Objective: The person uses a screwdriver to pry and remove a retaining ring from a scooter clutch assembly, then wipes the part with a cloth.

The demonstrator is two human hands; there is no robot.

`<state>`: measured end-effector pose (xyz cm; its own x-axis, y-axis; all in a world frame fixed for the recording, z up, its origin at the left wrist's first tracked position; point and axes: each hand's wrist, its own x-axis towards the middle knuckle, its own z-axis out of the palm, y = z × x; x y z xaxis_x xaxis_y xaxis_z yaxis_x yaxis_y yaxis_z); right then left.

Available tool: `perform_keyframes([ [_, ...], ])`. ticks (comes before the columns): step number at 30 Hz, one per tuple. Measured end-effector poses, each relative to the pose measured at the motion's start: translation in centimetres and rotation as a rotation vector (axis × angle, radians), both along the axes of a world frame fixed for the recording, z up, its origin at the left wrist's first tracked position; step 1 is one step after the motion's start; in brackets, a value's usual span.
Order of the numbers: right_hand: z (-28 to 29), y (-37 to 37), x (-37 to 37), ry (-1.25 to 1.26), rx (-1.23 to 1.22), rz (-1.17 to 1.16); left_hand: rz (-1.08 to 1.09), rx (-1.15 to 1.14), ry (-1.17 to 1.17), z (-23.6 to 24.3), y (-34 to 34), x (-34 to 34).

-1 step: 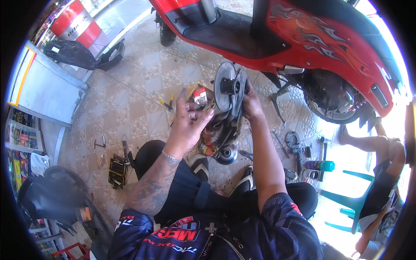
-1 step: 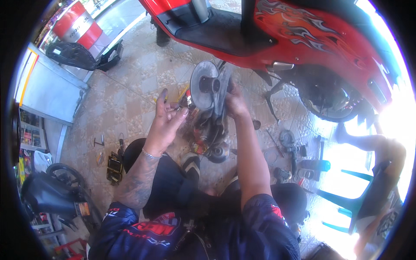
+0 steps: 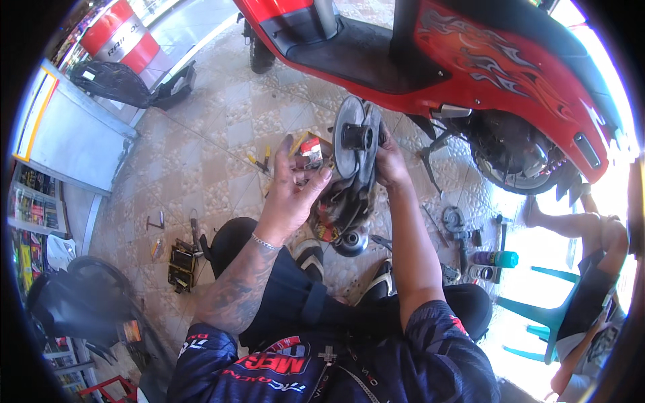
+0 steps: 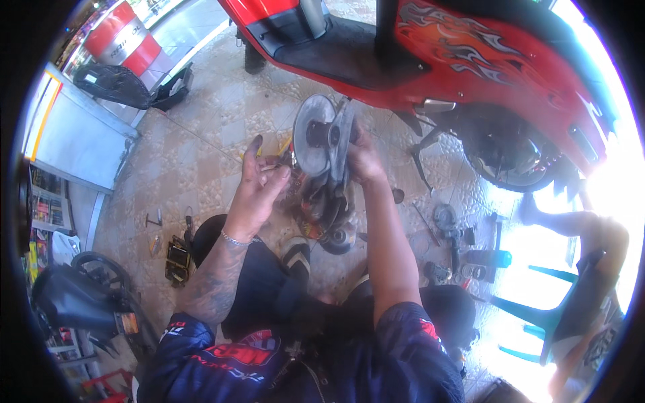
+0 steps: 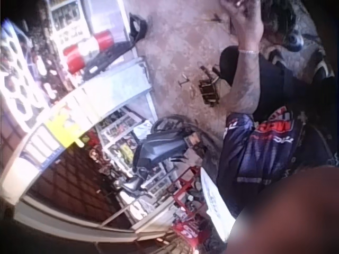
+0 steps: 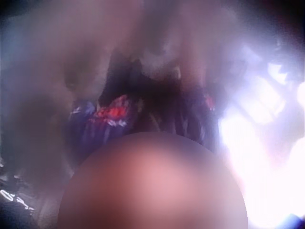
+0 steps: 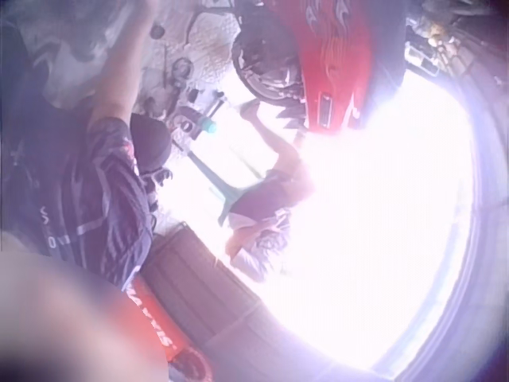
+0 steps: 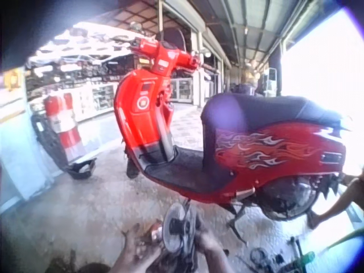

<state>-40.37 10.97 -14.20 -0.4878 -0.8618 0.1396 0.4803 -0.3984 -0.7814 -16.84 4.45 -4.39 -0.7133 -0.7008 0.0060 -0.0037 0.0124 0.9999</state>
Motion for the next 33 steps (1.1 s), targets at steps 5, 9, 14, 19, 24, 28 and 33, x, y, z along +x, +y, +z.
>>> perform_keyframes([
  [5, 8.8, 0.0, 4.0, 0.042, -0.036, 0.171, -0.238, 0.083, 0.442, 1.1, 0.2, 1.1],
  [9, 12.0, -1.1, 5.8, 0.072, -0.085, 0.214, -0.276, 0.179, 0.571, 0.2, -0.1, 1.9],
  [14, 13.9, -1.3, 6.8, 0.132, -0.039, 0.196, -0.296, 0.22, 0.706, -1.6, -1.1, 2.6],
  [19, 15.0, -0.3, 7.4, 0.354, 0.114, 0.098, -0.316, 0.224, 0.76, -2.3, -1.0, 2.7],
  [24, 14.7, 0.9, 7.5, 0.666, 0.354, -0.037, -0.225, 0.302, 0.749, -2.7, 0.5, 2.1],
  [28, 14.0, 1.6, 7.1, 0.818, 0.46, -0.094, -0.157, 0.31, 0.727, -2.7, 1.3, 1.2],
  [33, 13.6, 1.9, 6.5, 0.833, 0.433, -0.138, -0.105, 0.352, 0.657, -1.9, 2.1, 0.8],
])
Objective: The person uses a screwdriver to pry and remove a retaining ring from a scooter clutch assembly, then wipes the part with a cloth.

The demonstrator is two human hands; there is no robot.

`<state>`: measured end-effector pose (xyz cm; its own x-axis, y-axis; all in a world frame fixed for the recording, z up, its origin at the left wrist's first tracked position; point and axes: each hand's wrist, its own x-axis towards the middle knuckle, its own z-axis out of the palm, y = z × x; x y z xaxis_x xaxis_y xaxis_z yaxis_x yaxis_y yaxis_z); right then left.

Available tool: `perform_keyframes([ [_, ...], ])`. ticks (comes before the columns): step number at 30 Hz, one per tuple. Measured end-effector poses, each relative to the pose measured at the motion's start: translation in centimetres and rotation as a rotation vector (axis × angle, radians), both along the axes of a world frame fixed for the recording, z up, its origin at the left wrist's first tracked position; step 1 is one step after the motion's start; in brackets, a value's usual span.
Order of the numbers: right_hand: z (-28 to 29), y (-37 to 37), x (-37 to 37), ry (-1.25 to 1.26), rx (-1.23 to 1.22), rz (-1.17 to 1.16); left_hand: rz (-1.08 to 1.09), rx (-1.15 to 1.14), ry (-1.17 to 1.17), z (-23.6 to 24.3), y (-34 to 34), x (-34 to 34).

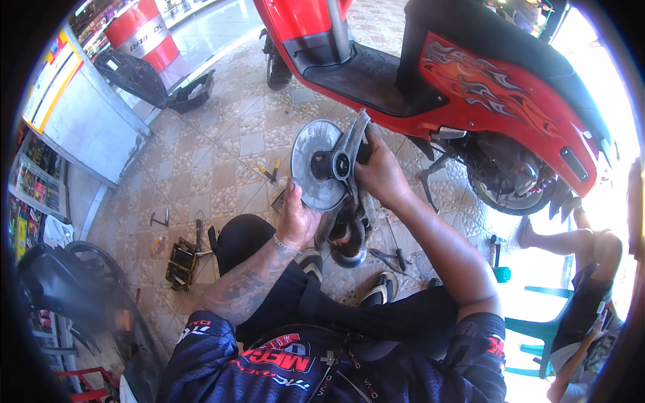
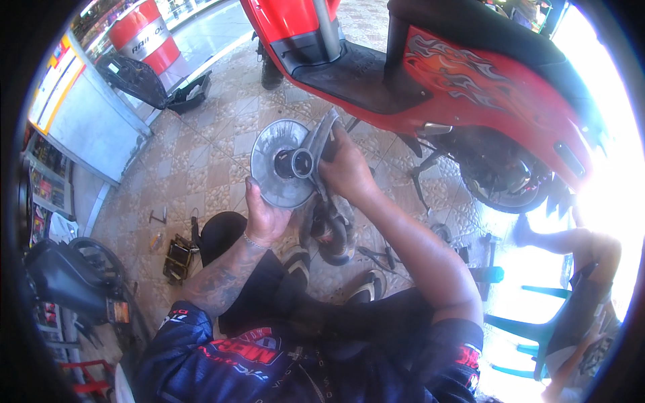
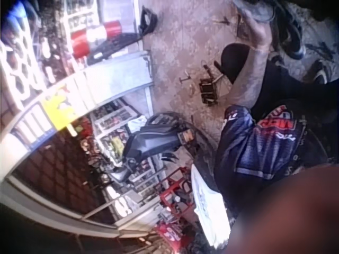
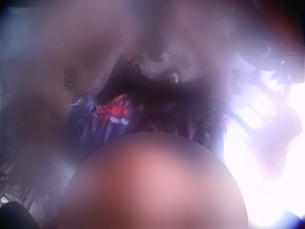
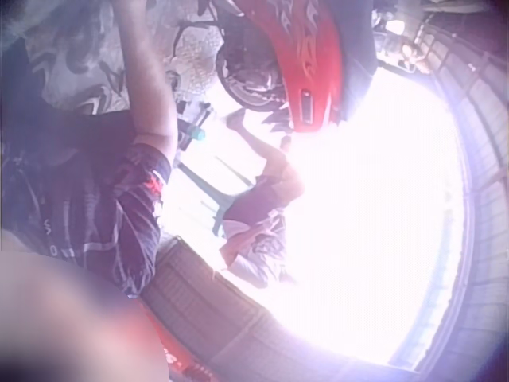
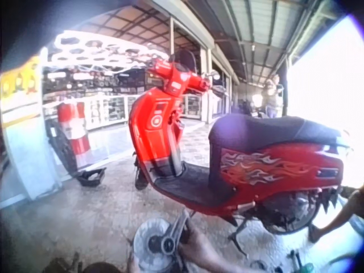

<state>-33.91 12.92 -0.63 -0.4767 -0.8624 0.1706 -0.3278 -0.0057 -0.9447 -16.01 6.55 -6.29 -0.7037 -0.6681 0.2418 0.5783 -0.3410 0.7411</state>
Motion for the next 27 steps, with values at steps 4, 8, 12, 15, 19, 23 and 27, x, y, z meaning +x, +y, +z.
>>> perform_keyframes([
  [4, 0.0, 1.3, -1.0, -0.181, 0.046, -0.009, -0.013, 0.047, 0.009, 0.7, 0.4, -0.3],
  [8, -0.2, 3.5, -2.5, -0.049, -0.061, -0.072, -0.122, 0.131, 0.112, 1.3, 0.4, -0.3],
  [12, -0.4, 6.5, -4.1, -0.239, -0.153, -0.025, -0.158, 0.155, 0.105, 1.2, 0.6, -0.4],
  [15, -0.5, 8.6, -4.7, -0.412, -0.193, 0.12, -0.169, 0.139, 0.094, 0.6, 0.8, -0.9],
  [19, -0.7, 10.0, -3.5, -0.428, -0.156, 0.094, -0.157, 0.118, 0.066, -0.3, 0.9, -1.3],
  [23, -0.6, 9.1, -1.9, -0.287, -0.158, 0.171, -0.107, 0.111, -0.023, -0.8, 1.2, -1.4],
  [27, -0.2, 7.8, -0.9, 0.16, -0.128, 0.127, -0.122, 0.043, -0.038, -0.8, 1.5, -1.5],
])
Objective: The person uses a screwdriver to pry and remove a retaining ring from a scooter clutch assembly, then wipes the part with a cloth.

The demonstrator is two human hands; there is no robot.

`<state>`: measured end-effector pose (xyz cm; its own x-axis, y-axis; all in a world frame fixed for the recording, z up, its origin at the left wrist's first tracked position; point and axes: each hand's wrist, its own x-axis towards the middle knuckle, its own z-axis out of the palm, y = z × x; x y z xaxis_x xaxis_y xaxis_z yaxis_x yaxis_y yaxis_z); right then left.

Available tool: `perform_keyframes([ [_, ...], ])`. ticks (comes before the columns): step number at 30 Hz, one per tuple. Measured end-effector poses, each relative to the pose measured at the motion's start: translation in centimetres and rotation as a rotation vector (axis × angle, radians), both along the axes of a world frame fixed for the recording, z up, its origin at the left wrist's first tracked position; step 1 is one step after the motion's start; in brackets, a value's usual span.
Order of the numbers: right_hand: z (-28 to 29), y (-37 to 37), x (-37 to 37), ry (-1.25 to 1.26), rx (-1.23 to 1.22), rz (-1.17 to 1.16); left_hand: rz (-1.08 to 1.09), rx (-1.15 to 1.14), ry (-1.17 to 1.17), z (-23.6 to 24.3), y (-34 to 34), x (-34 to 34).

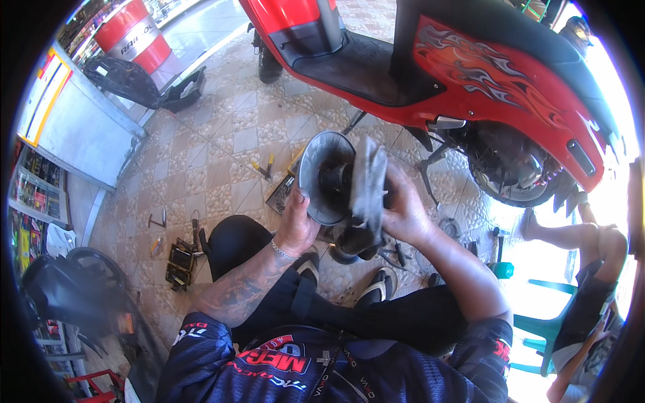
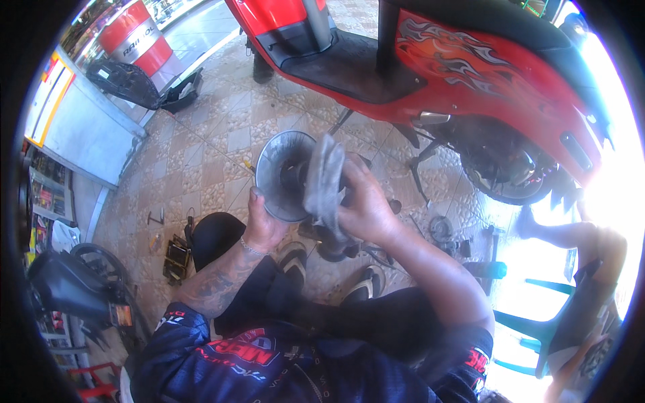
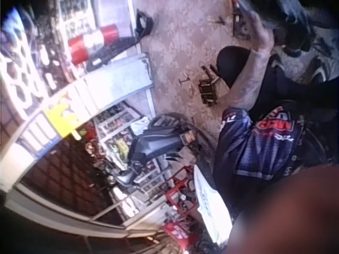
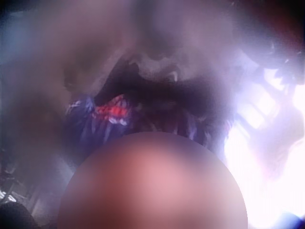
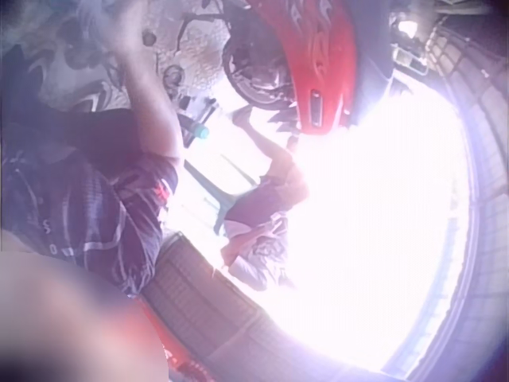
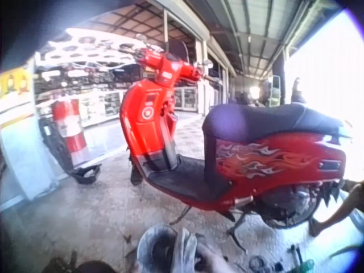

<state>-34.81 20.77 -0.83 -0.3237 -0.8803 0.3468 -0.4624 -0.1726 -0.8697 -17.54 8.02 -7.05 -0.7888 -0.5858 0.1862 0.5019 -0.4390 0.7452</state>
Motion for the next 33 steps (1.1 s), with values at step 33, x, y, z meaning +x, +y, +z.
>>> perform_keyframes([
  [33, -1.3, -1.1, 2.2, -0.054, -0.21, -0.069, -0.027, -0.133, -0.051, 1.0, 0.6, 0.5],
])
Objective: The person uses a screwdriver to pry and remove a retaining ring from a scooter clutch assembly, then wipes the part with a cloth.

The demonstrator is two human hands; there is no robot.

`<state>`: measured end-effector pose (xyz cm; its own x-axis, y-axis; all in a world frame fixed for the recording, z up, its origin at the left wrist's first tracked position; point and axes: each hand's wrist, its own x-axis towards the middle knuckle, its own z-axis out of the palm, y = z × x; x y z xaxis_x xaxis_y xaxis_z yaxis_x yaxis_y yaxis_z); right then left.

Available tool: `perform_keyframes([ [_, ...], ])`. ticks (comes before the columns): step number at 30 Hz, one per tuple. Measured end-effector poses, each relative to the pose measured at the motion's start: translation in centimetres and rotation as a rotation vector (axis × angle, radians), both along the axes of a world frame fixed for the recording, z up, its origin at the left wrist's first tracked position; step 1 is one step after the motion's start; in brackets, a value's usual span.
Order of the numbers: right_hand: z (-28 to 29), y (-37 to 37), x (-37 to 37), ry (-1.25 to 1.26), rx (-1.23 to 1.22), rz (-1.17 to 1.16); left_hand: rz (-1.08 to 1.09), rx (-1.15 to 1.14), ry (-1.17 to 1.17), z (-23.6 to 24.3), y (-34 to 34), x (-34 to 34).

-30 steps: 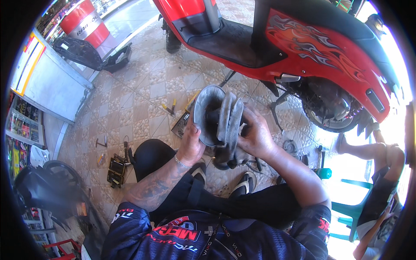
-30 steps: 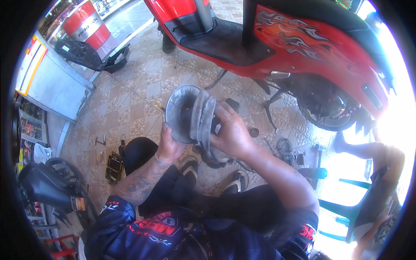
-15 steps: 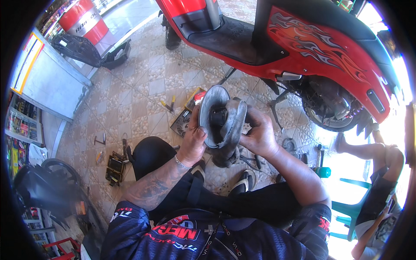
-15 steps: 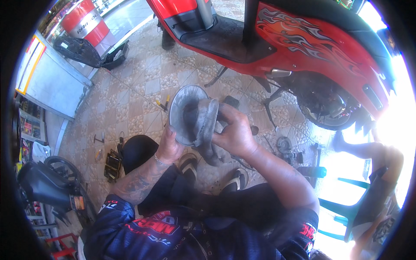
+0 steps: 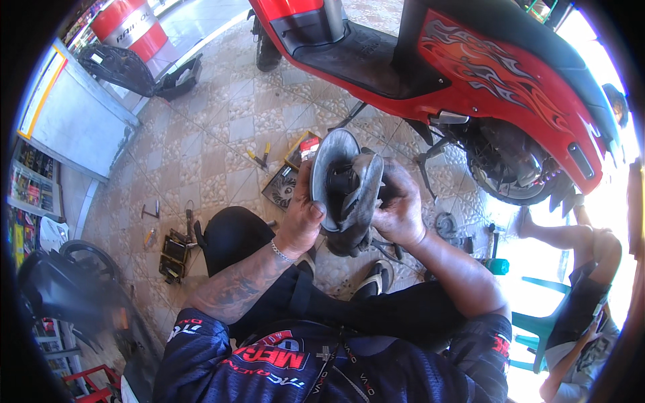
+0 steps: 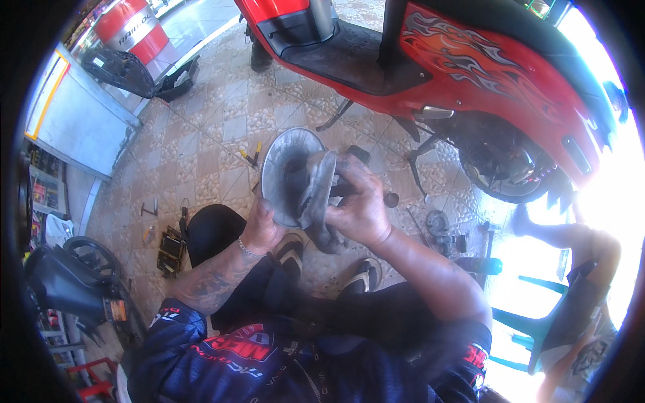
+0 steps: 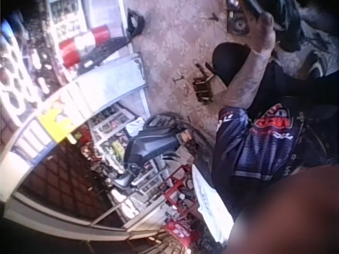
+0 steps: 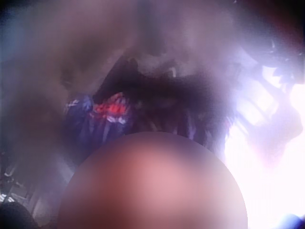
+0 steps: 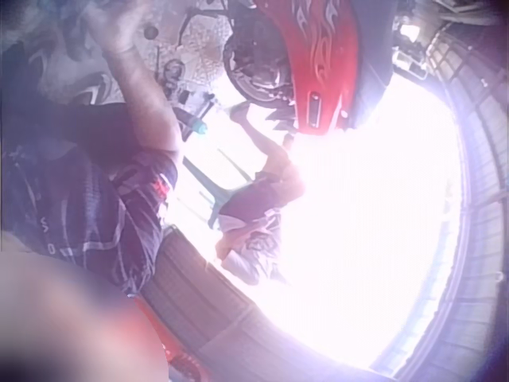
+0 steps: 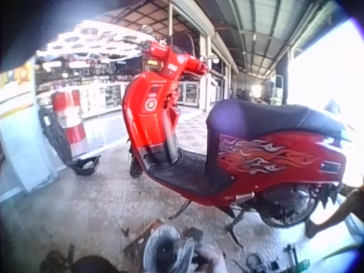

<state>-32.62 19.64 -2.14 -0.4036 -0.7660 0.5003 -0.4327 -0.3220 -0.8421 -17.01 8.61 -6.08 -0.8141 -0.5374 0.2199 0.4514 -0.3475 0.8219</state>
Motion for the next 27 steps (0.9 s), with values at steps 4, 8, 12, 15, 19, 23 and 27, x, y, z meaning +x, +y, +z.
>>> perform_keyframes([
  [4, 0.23, -0.25, 0.04, 0.093, -0.018, -0.034, 0.004, 0.007, -0.006, 0.07, -0.03, 0.15],
  [8, 0.38, -0.34, 0.31, 0.045, 0.015, -0.021, 0.014, 0.024, -0.017, 0.07, -0.09, 0.25],
  [12, 0.69, -0.05, 0.38, 0.079, 0.044, -0.023, -0.001, 0.008, -0.034, 0.13, -0.07, 0.5],
  [15, 0.9, 0.15, 0.22, 0.053, 0.057, 0.003, 0.018, -0.045, -0.059, 0.11, 0.03, 0.63],
  [19, 0.89, 0.09, 0.14, 0.094, 0.019, 0.022, 0.021, -0.037, -0.052, -0.12, 0.25, 0.56],
  [23, 0.8, 0.05, 0.36, 0.065, 0.007, 0.031, 0.005, -0.015, -0.058, -0.28, 0.23, 0.59],
  [27, 0.87, 0.09, 0.41, 0.082, 0.017, 0.022, -0.009, 0.023, -0.06, -0.41, 0.32, 0.57],
])
